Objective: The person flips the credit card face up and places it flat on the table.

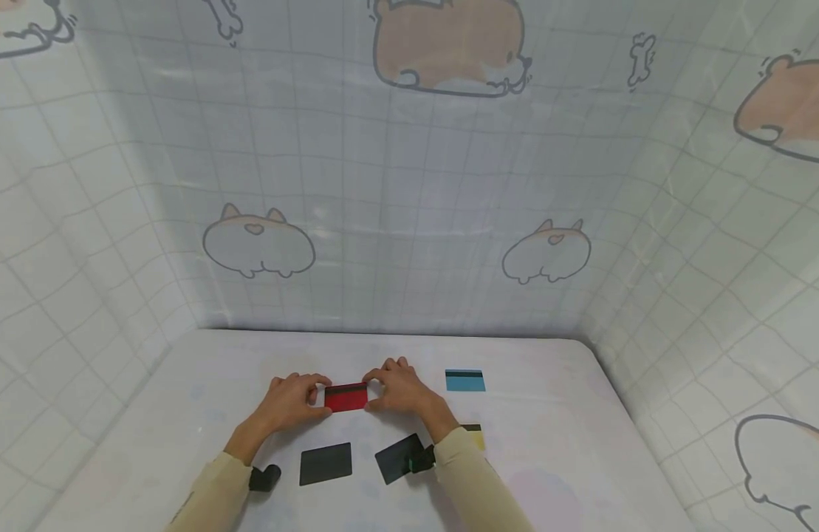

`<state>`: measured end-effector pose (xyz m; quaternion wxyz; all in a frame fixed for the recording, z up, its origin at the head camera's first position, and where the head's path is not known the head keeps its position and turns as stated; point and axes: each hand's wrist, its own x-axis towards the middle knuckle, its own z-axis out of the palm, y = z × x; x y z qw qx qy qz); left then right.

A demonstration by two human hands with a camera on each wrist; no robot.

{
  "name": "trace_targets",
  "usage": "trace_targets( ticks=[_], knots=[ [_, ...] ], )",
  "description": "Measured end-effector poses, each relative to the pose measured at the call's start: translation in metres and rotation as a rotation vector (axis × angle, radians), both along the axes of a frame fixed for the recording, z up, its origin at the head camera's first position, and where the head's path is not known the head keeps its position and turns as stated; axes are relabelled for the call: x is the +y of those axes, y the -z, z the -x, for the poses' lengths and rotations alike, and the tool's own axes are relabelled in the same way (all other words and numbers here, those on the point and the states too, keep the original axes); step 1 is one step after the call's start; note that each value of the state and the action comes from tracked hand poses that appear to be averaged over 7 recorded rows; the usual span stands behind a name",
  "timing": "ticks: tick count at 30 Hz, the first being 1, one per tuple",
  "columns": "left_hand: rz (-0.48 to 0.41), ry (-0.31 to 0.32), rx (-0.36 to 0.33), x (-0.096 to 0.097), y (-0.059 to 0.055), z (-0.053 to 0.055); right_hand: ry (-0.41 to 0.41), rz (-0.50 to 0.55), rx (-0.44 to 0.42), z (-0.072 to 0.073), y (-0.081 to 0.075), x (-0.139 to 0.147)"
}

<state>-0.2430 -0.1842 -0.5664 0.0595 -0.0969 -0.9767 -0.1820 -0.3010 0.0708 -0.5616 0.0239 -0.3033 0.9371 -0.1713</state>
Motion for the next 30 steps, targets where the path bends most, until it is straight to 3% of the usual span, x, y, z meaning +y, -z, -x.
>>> trace_targets(
  ticks=[8,18,30],
  knots=[
    [0.006,0.026,0.012,-0.0044,-0.0001,-0.0022,0.015,0.005,-0.007,-0.0040,-0.0006,0.0007],
    [0.024,0.070,0.096,-0.0041,-0.0036,-0.0052,0.007,0.025,-0.022,-0.0068,-0.0010,0.0016],
    [-0.011,0.102,0.138,-0.0017,-0.0049,-0.0070,-0.025,-0.006,0.017,-0.0071,-0.0011,0.0010]
  ],
)
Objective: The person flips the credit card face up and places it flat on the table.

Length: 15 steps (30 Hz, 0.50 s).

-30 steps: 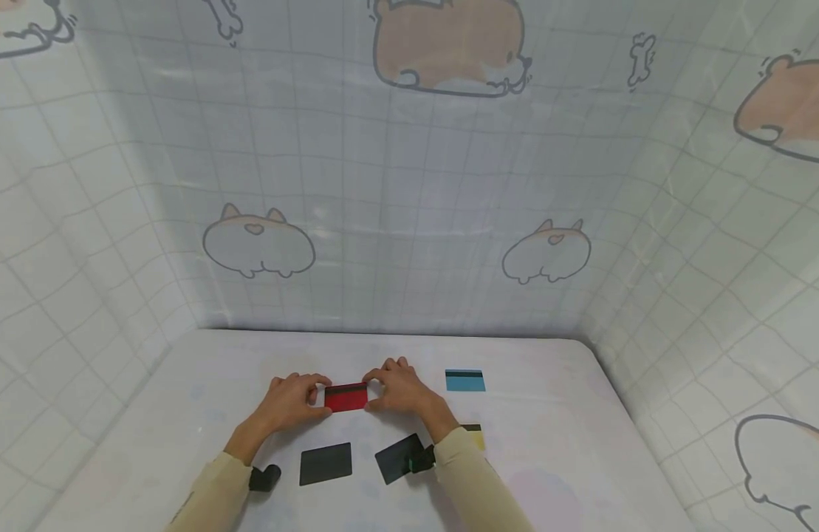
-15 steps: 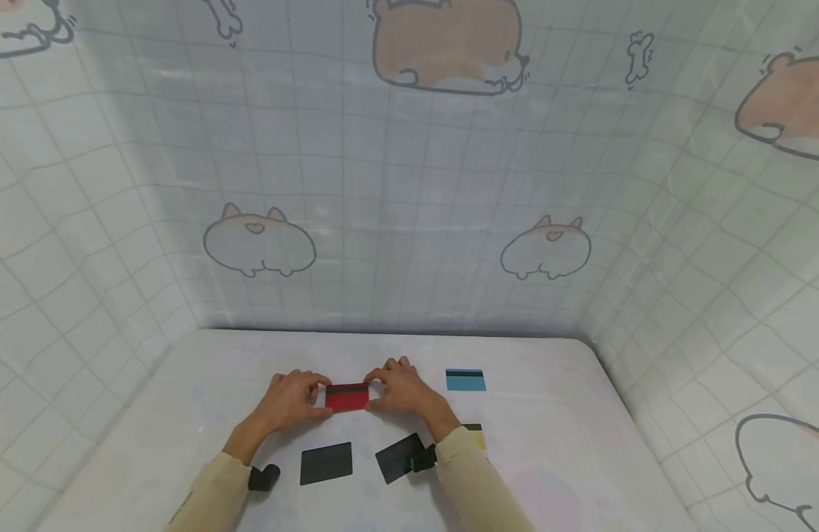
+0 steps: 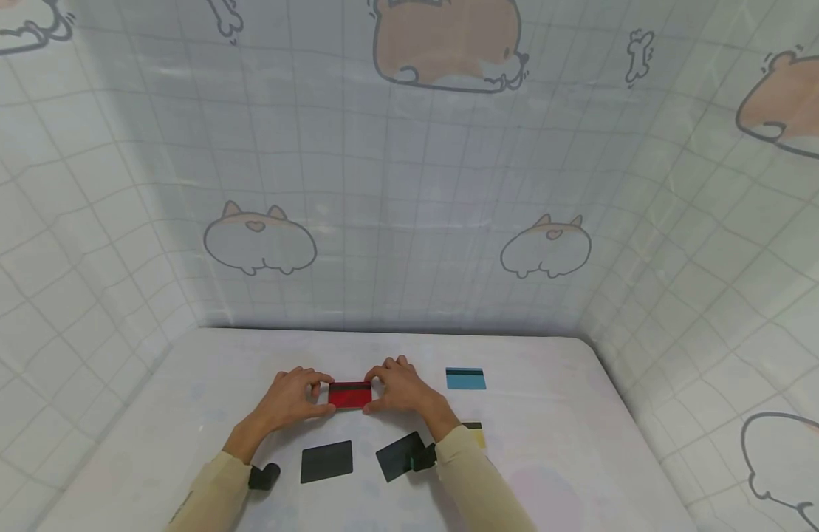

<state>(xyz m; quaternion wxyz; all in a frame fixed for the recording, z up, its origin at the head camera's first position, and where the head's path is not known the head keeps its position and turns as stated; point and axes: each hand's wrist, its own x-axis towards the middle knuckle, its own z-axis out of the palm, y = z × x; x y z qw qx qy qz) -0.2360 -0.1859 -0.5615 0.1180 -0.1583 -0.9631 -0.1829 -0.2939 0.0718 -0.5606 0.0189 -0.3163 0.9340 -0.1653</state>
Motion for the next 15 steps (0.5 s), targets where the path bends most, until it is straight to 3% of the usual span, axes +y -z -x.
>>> trace_targets(
  ticks=[15],
  knots=[
    [-0.004,0.011,-0.029,0.0002,-0.0022,-0.0014,-0.021,0.071,-0.008,0.0025,-0.0032,0.0085]
  ],
)
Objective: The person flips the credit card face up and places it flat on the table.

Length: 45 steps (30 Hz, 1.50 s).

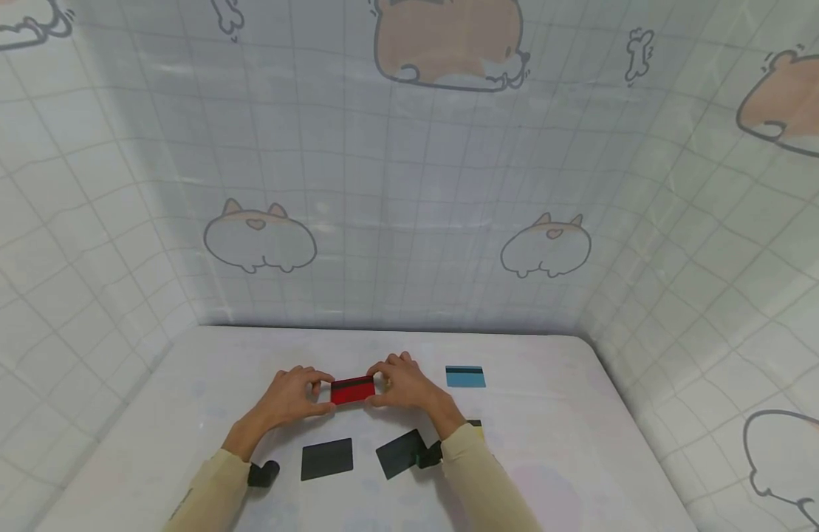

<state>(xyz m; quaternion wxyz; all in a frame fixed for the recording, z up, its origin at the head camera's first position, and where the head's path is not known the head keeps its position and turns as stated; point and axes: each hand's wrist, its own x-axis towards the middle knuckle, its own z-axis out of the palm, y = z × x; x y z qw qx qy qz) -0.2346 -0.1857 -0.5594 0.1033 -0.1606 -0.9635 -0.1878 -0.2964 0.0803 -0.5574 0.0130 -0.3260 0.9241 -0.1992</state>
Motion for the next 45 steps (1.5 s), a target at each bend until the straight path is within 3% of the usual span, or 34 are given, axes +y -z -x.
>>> trace_targets(
  ticks=[15,20,29,39,45],
  knots=[
    [-0.017,-0.025,-0.041,0.008,-0.007,0.006,-0.005,0.043,-0.037,0.005,-0.003,0.002],
    [-0.019,-0.025,-0.044,0.010,-0.005,0.006,-0.021,0.088,-0.061,0.007,-0.002,0.003],
    [-0.001,-0.036,-0.043,0.010,-0.003,0.009,-0.037,0.227,-0.186,0.006,-0.006,0.005],
    [-0.035,-0.008,-0.016,0.013,-0.001,0.009,-0.042,0.344,-0.235,0.005,-0.008,0.005],
    [-0.046,-0.004,-0.015,0.014,-0.003,0.007,-0.051,0.360,-0.251,0.006,-0.008,0.004]
  ],
)
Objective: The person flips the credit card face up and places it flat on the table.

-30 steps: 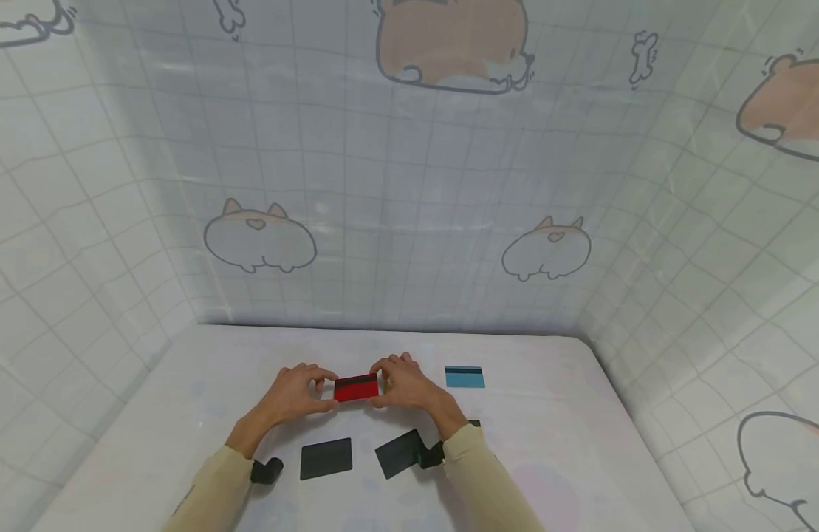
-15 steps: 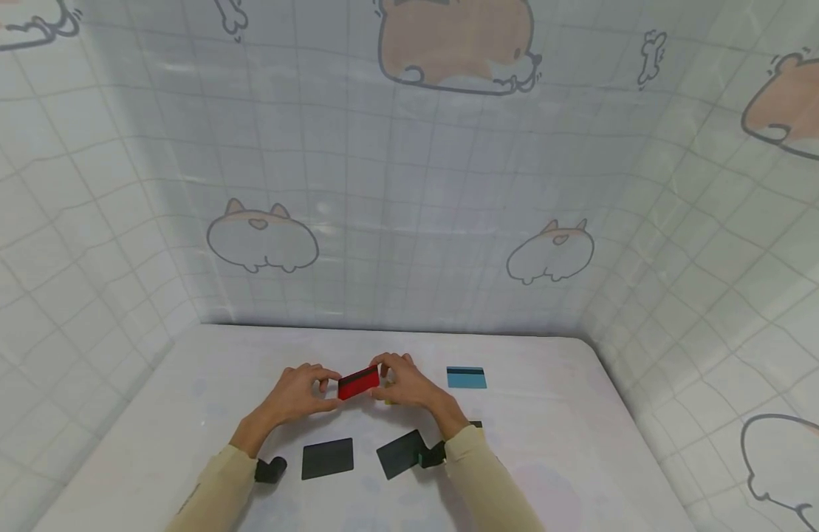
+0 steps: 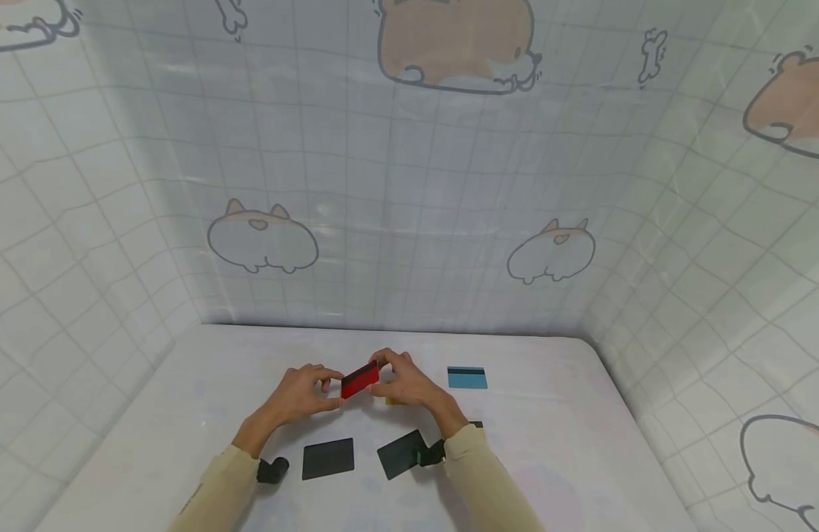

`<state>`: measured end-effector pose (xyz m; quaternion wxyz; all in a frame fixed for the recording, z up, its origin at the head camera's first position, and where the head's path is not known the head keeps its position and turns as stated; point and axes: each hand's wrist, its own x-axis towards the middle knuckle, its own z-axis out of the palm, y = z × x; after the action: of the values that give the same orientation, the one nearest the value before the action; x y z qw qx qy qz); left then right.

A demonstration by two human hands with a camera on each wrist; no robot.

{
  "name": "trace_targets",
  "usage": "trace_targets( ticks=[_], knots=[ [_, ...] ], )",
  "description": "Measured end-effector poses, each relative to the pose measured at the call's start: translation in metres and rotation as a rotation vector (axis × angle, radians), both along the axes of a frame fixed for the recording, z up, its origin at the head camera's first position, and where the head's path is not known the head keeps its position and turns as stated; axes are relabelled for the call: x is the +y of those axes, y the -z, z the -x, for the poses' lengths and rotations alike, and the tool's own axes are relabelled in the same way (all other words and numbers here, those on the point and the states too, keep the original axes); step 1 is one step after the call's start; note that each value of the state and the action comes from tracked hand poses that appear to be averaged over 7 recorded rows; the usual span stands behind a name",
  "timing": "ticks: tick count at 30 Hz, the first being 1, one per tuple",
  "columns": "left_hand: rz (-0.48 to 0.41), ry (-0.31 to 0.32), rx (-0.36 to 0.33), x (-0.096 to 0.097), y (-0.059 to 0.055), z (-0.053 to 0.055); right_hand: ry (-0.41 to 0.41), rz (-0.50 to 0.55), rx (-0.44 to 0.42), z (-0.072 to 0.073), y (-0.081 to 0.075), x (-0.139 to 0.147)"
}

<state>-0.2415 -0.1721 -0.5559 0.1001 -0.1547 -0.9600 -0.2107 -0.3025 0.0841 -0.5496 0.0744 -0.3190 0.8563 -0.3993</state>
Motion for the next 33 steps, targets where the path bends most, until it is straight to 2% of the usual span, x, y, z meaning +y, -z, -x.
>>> trace_targets(
  ticks=[7,18,25,33],
  knots=[
    [0.019,-0.001,-0.006,0.001,-0.001,-0.001,0.007,0.002,-0.031,-0.002,0.001,-0.002],
    [0.038,-0.021,-0.030,0.003,-0.005,0.001,0.006,0.013,-0.005,-0.008,-0.004,-0.002],
    [0.047,-0.005,-0.029,0.007,-0.006,0.002,-0.016,0.069,-0.048,-0.010,-0.004,-0.002],
    [0.050,0.001,-0.032,0.008,-0.005,0.003,-0.036,0.087,-0.085,-0.010,-0.006,-0.003]
  ],
)
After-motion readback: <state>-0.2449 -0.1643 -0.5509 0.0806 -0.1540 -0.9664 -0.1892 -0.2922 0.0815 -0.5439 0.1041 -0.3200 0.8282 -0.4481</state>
